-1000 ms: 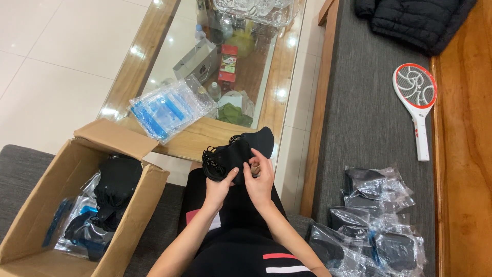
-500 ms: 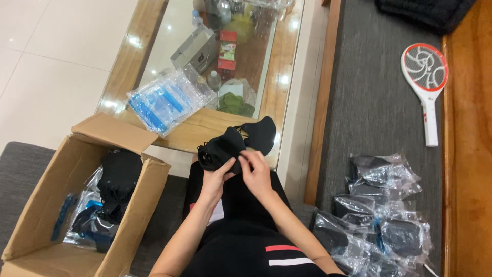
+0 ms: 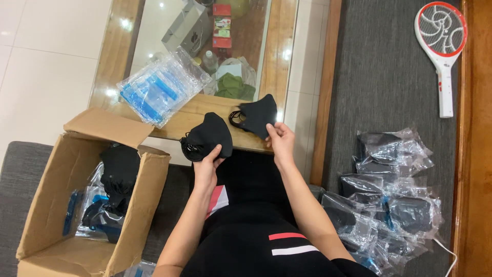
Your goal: Inspecting and packaging black face masks into individual plastic sleeves
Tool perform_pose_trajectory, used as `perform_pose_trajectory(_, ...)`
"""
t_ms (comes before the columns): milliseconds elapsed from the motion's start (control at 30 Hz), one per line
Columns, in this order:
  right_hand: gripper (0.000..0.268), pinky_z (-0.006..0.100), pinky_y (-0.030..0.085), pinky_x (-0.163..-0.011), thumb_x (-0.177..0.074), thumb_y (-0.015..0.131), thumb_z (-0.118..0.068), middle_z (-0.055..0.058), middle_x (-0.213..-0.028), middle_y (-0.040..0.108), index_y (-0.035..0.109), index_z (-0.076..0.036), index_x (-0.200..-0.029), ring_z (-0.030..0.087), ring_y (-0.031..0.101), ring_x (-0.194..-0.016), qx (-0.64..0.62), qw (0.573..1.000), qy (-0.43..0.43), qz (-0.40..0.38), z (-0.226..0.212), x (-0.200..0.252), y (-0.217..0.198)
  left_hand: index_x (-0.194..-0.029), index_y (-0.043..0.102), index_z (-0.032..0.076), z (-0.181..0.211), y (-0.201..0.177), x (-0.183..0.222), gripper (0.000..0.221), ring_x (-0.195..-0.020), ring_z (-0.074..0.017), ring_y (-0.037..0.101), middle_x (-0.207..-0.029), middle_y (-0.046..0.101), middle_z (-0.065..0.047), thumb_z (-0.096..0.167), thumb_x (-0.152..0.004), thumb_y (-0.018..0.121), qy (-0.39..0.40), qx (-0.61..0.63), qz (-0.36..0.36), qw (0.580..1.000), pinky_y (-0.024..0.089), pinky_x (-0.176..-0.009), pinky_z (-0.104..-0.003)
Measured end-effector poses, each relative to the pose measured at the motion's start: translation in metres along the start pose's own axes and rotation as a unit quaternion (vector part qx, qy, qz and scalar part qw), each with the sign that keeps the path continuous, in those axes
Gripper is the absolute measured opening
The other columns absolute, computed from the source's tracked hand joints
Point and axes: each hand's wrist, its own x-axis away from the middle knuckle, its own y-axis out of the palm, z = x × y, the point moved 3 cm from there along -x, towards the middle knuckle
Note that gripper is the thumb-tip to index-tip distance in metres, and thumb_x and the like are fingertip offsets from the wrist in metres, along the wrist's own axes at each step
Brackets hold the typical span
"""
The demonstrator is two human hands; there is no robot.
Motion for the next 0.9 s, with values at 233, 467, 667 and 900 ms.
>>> perform_pose_trajectory(233,0.015,0.022,0.045,-0.032,-0.091,0.073,-0.011,0.009,-0.069,0.069,0.070,0.002,-0.099,0.014,0.060,-0.043,0.070,0.997,0.020,0.022,0.011,-0.011,-0.004,-0.116,0.071,0.010,0.007,0.011,0.014,0.050,-0.081,-0.0229,0.075,-0.100,0.075,-0.004,0.001,-0.071,0.092,-0.012,-0.006,0.002,1.000,0.067,-0.069,-0.040)
perform_pose_trajectory(467,0.021,0.027,0.045,-0.034,-0.092,0.072,-0.015,0.009,-0.065,0.064,0.062,-0.001,-0.106,0.018,0.061,-0.041,0.197,0.980,-0.011,0.020,-0.007,-0.006,-0.004,-0.118,0.069,0.010,-0.015,0.005,0.002,0.054,-0.082,-0.0227,0.074,-0.102,0.074,-0.005,0.002,-0.071,0.092,-0.019,-0.017,-0.009,1.000,0.067,-0.070,-0.040)
perform_pose_trajectory(667,0.037,0.030,0.049,-0.045,-0.093,0.070,-0.016,0.007,-0.065,0.063,0.050,-0.007,-0.122,0.020,0.063,-0.044,0.279,0.959,-0.039,0.017,-0.001,-0.014,-0.006,-0.127,0.067,0.010,-0.007,0.011,0.013,0.062,-0.089,-0.0250,0.075,-0.113,0.074,-0.006,0.001,-0.071,0.091,-0.024,-0.021,-0.032,0.999,0.066,-0.073,-0.042)
perform_pose_trajectory(900,0.042,0.041,0.051,-0.062,-0.094,0.070,-0.019,0.014,-0.079,0.067,0.051,-0.006,-0.130,0.031,0.069,-0.067,0.291,0.951,-0.107,0.006,-0.019,0.008,-0.005,-0.135,0.061,0.009,-0.024,0.014,0.009,0.068,-0.094,-0.0327,0.074,-0.120,0.070,-0.011,0.004,-0.074,0.091,-0.053,-0.001,-0.070,0.996,0.065,-0.077,-0.050)
